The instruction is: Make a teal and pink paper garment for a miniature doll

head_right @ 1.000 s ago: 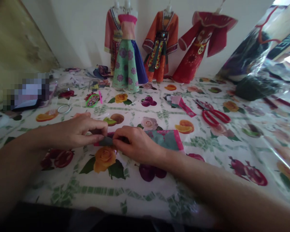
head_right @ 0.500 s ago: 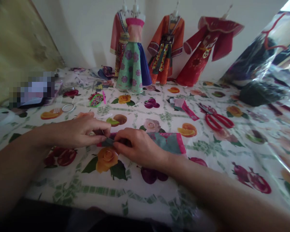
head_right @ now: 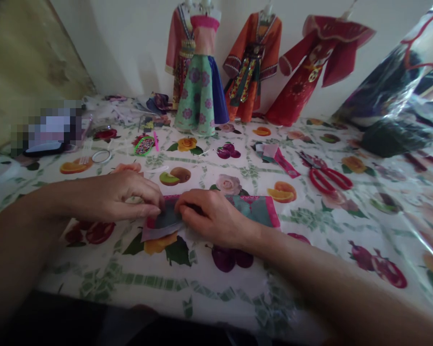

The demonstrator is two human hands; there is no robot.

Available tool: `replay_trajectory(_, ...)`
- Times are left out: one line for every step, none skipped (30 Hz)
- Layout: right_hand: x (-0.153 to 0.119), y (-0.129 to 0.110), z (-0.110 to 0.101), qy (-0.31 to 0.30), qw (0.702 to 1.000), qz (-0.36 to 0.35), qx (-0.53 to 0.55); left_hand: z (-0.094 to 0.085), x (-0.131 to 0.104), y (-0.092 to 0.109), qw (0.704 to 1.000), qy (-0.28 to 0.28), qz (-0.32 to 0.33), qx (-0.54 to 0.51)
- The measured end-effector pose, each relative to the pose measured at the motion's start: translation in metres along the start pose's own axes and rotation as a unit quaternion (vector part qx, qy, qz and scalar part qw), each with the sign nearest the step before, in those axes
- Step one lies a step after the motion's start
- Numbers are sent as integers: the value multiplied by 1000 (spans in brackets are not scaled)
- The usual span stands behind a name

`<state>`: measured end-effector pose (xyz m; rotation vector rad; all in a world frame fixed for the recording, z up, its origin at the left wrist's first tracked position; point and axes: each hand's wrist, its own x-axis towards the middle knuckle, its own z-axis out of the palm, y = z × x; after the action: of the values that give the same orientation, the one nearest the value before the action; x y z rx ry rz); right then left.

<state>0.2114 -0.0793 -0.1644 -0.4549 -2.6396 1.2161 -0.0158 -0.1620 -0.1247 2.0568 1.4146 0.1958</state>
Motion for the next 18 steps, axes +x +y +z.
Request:
replay_trajectory(-1,0,0,4,1000,-5,1,-1,0,0,1000,-21,-3,-6)
replay_trajectory(-1,0,0,10,1000,-13,2,-1,1,0,999,-37,-6,-11)
replay_trajectory(-2,-1,0,16,1000,-23,1,-2,1,-1,999,-44,-7,-15)
replay_trajectory(-3,-1,0,23,999,-33,-2,-3,1,-1,999,-39,-6,-17)
replay_trajectory(-4,-1,-1,29,999,-42,-8,-3,1,-1,999,-37,-2,-20)
replay_trajectory(-6,-1,-1,34,998,-50,-16,-3,1,-1,999,-37,4,-23)
replay_trajectory(-7,-1,-2,36,997,-57,-25,-3,1,-1,999,-36,11,-27)
replay_trajectory(-7,-1,-2,35,997,-62,-34,-3,1,-1,999,-35,17,-30)
replay_trajectory(-8,-1,-3,30,996,-67,-45,-3,1,-1,999,-33,22,-32)
replay_trajectory(-8,-1,-3,20,996,-74,-55,-3,2,-1,999,-31,23,-33)
replay_trajectory(-9,-1,-4,4,995,-80,-63,-2,2,-1,999,-31,21,-32)
replay_trajectory(-8,0,-5,-14,994,-85,-69,-2,3,-1,999,-33,16,-28)
replay_trajectory(-8,0,-5,-30,993,-88,-73,-1,4,-1,999,-36,9,-23)
replay_trajectory(-8,0,-6,-45,992,-87,-76,0,5,-1,999,-40,1,-15)
replay_trajectory(-7,-1,-7,-56,992,-84,-78,1,5,-1,999,-42,-5,-8)
replay_trajectory(-7,-1,-8,-60,992,-83,-80,2,6,-1,999,-43,-8,-1)
replay_trajectory(-6,-1,-8,-61,991,-80,-84,2,6,-1,999,-44,-10,5)
replay_trajectory(-6,-1,-9,-62,991,-79,-88,3,5,-2,999,-44,-10,9)
